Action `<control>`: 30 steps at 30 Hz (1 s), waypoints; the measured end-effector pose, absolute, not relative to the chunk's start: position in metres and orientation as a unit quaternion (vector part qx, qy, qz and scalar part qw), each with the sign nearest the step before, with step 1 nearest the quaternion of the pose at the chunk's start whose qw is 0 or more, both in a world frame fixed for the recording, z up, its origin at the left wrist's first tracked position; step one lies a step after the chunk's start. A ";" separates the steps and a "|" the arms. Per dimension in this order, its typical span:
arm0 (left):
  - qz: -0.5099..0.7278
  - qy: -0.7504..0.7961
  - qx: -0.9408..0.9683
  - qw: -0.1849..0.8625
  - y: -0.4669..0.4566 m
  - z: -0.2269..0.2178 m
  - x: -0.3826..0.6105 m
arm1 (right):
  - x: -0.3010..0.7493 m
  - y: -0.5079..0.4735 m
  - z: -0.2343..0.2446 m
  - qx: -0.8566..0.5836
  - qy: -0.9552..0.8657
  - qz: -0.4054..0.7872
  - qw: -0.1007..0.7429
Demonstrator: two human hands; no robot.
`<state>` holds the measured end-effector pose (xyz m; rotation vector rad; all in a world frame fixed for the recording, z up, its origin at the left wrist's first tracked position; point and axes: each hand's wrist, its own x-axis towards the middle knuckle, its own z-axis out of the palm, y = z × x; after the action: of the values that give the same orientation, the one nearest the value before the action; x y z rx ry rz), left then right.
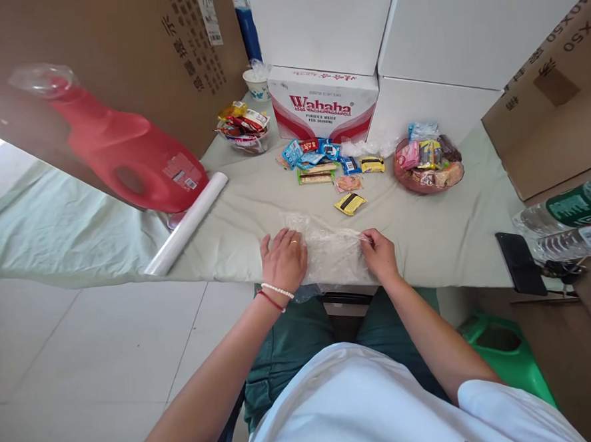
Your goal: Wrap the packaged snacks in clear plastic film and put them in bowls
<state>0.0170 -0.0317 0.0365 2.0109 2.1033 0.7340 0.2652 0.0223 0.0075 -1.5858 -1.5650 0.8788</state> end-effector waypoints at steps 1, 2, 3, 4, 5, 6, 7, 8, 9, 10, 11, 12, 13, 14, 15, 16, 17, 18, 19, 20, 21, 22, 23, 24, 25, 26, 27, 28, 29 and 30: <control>0.224 0.715 0.657 0.082 -0.029 0.029 0.017 | 0.274 0.021 0.007 -0.619 -0.591 0.365 0.367; 0.205 0.725 0.651 0.093 -0.028 0.021 0.016 | 0.286 0.021 0.007 -0.618 -0.570 0.402 0.362; 0.189 0.728 0.651 0.101 -0.028 0.015 0.015 | 0.298 0.021 0.008 -0.610 -0.553 0.448 0.348; 0.177 0.727 0.656 0.104 -0.028 0.009 0.013 | 0.310 0.022 0.012 -0.595 -0.545 0.494 0.325; 0.168 0.723 0.662 0.101 -0.029 0.005 0.012 | 0.322 0.024 0.017 -0.575 -0.550 0.527 0.297; 0.163 0.719 0.669 0.096 -0.030 0.002 0.011 | 0.330 0.028 0.024 -0.559 -0.568 0.539 0.272; 0.161 0.716 0.673 0.090 -0.031 0.001 0.011 | 0.335 0.032 0.031 -0.552 -0.596 0.525 0.255; 0.159 0.715 0.676 0.085 -0.032 0.001 0.011 | 0.335 0.038 0.038 -0.555 -0.625 0.490 0.248; 0.157 0.712 0.679 0.082 -0.031 0.001 0.012 | 0.330 0.044 0.043 -0.564 -0.650 0.445 0.248; 0.155 0.709 0.683 0.079 -0.030 0.002 0.012 | 0.320 0.052 0.046 -0.576 -0.668 0.398 0.250; 0.152 0.705 0.688 0.078 -0.029 0.002 0.012 | 0.307 0.059 0.047 -0.588 -0.681 0.359 0.248; 0.147 0.701 0.693 0.077 -0.027 0.003 0.011 | 0.292 0.067 0.046 -0.598 -0.691 0.332 0.235; 0.142 0.698 0.698 0.076 -0.024 0.003 0.008 | 0.276 0.074 0.044 -0.606 -0.697 0.317 0.216; 0.137 0.696 0.701 0.076 -0.021 0.004 0.004 | 0.261 0.081 0.040 -0.613 -0.700 0.307 0.200; 0.132 0.697 0.701 0.077 -0.018 0.004 -0.001 | 0.248 0.087 0.035 -0.618 -0.700 0.299 0.196; 0.127 0.700 0.698 0.078 -0.015 0.005 -0.008 | 0.239 0.092 0.030 -0.622 -0.696 0.292 0.209; 0.123 0.706 0.693 0.079 -0.012 0.005 -0.015 | 0.233 0.096 0.025 -0.622 -0.690 0.282 0.239; 0.121 0.711 0.688 0.080 -0.009 0.005 -0.023 | 0.232 0.100 0.021 -0.621 -0.682 0.269 0.279; 0.119 0.715 0.684 0.081 -0.006 0.006 -0.031 | 0.233 0.102 0.018 -0.619 -0.673 0.254 0.316; 0.118 0.717 0.683 0.081 -0.002 0.007 -0.039 | 0.237 0.103 0.014 -0.618 -0.666 0.242 0.341; 0.117 0.716 0.683 0.082 0.001 0.007 -0.045 | 0.243 0.103 0.012 -0.618 -0.664 0.235 0.348; 0.115 0.714 0.685 0.085 0.003 0.008 -0.050 | 0.250 0.103 0.010 -0.623 -0.666 0.231 0.340; 0.111 0.712 0.687 0.088 0.006 0.008 -0.053 | 0.258 0.103 0.008 -0.629 -0.669 0.229 0.323; 0.107 0.710 0.690 0.091 0.007 0.008 -0.055 | 0.266 0.103 0.008 -0.637 -0.671 0.226 0.305; 0.102 0.709 0.692 0.092 0.008 0.008 -0.056 | 0.274 0.103 0.008 -0.644 -0.671 0.221 0.295; 0.097 0.707 0.695 0.092 0.009 0.008 -0.056 | 0.282 0.105 0.009 -0.649 -0.669 0.213 0.292; 0.093 0.704 0.698 0.090 0.009 0.007 -0.055 | 0.289 0.108 0.012 -0.653 -0.667 0.204 0.295; 0.092 0.702 0.701 0.086 0.008 0.006 -0.054 | 0.294 0.112 0.016 -0.654 -0.668 0.197 0.297; 0.092 0.699 0.704 0.082 0.008 0.005 -0.053 | 0.298 0.118 0.022 -0.652 -0.672 0.190 0.294; 0.094 0.697 0.706 0.080 0.007 0.005 -0.052 | 0.299 0.127 0.029 -0.650 -0.681 0.184 0.283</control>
<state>-0.0518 0.0072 0.0045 2.1127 2.0861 0.2817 0.2992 0.1267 0.0292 -1.7396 -1.8227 0.4933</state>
